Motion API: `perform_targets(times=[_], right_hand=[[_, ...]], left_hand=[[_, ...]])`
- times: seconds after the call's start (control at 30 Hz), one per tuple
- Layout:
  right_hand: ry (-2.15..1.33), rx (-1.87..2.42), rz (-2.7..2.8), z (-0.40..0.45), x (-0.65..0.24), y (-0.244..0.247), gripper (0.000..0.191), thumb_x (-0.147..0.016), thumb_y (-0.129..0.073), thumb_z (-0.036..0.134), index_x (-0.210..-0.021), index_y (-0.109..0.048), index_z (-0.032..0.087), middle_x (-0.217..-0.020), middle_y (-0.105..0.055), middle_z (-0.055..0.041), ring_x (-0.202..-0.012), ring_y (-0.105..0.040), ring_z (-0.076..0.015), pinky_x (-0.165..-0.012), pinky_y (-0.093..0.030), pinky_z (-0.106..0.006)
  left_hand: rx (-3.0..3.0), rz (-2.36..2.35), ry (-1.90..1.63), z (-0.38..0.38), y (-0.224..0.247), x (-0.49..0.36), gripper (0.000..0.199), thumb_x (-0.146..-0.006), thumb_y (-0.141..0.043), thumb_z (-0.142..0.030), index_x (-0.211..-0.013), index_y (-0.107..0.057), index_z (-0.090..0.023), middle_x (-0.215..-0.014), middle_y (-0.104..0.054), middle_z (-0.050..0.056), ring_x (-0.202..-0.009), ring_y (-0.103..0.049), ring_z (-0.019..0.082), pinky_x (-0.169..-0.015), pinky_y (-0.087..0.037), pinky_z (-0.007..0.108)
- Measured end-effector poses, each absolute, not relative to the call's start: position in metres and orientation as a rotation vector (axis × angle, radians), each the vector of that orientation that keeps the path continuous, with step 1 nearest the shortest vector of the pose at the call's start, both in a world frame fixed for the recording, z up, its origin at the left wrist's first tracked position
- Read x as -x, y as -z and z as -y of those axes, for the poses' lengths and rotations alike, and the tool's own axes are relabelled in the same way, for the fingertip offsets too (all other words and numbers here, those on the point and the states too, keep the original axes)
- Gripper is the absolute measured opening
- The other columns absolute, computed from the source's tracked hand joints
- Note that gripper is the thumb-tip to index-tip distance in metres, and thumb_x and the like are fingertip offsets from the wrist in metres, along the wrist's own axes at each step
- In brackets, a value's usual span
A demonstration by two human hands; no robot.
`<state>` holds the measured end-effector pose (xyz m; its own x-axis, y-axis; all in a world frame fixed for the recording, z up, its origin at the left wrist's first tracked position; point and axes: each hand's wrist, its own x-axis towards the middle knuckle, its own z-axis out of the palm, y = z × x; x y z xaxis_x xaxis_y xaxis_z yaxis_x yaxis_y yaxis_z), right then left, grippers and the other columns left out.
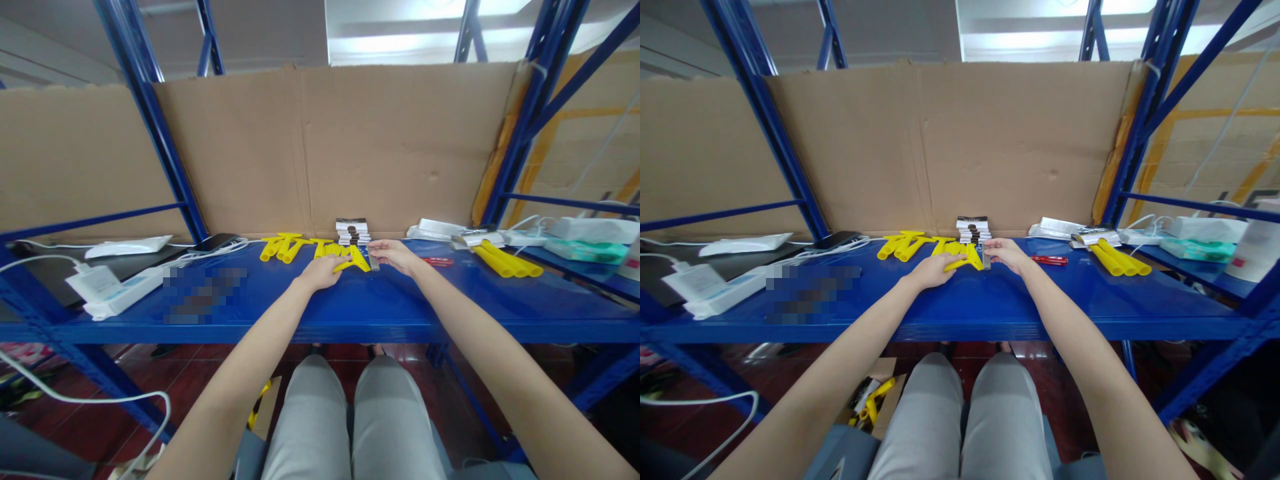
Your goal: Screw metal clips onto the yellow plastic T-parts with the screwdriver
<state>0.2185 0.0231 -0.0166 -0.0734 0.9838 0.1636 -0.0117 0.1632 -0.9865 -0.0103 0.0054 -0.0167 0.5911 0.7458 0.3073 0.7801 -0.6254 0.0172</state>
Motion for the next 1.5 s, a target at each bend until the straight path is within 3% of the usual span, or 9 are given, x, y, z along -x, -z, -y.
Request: perform_targets(times=[0.23,0.5,1.0,1.23,1.5], right_hand=[[-1.149,1.008,1.498,-0.0197,-0.2156,0.0186,0.030,-0.068,-0.067,0.001,-0.093,-0.069,0.018,-0.087,-0.068,-0.0031,-0.070,-0.059,-0.0109,-0.058,-0.048,-0.021],[-1.004,1.007,1.540,-0.0236,-0.2158,0.0234,0.038,-0.066,-0.069,0.003,-0.101,-0.066,0.019,-0.096,-0.063,-0.0037,-0.070,-0.057,-0.0102,-0.057,-0.049,-0.022],[-0.956,1.042,1.535,-0.0230,-0.2109,0.0234,0.029,-0.064,-0.073,0.006,-0.089,-0.063,0.016,-0.065,-0.059,0.0038,-0.058,-0.056,-0.0094,-0.057,-0.049,-0.023],[-0.988,1.092,1.560,-0.0191,-0.2092,0.0219,0.025,-0.068,-0.068,0.004,-0.089,-0.060,0.015,-0.054,-0.058,0.0055,-0.045,-0.050,-0.0079,-0.046,-0.042,-0.020],[-1.050,1.124,1.525,-0.0157,-0.2084,0.0176,0.013,-0.074,-0.069,0.010,-0.072,-0.058,0.016,-0.047,-0.054,0.0050,-0.039,-0.047,-0.0071,-0.040,-0.040,-0.018]], left_hand=[[2.753,1.240,0.381,-0.0058,0.0177,0.0075,0.054,-0.090,-0.046,-0.027,-0.144,-0.041,-0.028,-0.138,-0.055,0.004,-0.126,-0.052,0.022,-0.106,-0.040,0.036],[2.770,1.245,0.380,-0.0046,0.0159,0.0076,0.054,-0.088,-0.047,-0.028,-0.142,-0.043,-0.029,-0.138,-0.056,0.002,-0.125,-0.053,0.022,-0.104,-0.042,0.035],[2.753,1.270,0.428,-0.0026,0.0151,0.0071,0.052,-0.088,-0.048,-0.026,-0.140,-0.047,-0.027,-0.136,-0.057,0.003,-0.123,-0.054,0.023,-0.103,-0.043,0.034],[2.750,1.281,0.422,-0.0007,0.0135,0.0064,0.051,-0.089,-0.048,-0.028,-0.139,-0.048,-0.027,-0.135,-0.058,0.004,-0.122,-0.055,0.023,-0.102,-0.044,0.035],[2.760,1.238,0.434,0.0002,0.0149,0.0054,0.052,-0.089,-0.047,-0.028,-0.141,-0.045,-0.028,-0.135,-0.058,0.005,-0.121,-0.055,0.023,-0.104,-0.042,0.038]])
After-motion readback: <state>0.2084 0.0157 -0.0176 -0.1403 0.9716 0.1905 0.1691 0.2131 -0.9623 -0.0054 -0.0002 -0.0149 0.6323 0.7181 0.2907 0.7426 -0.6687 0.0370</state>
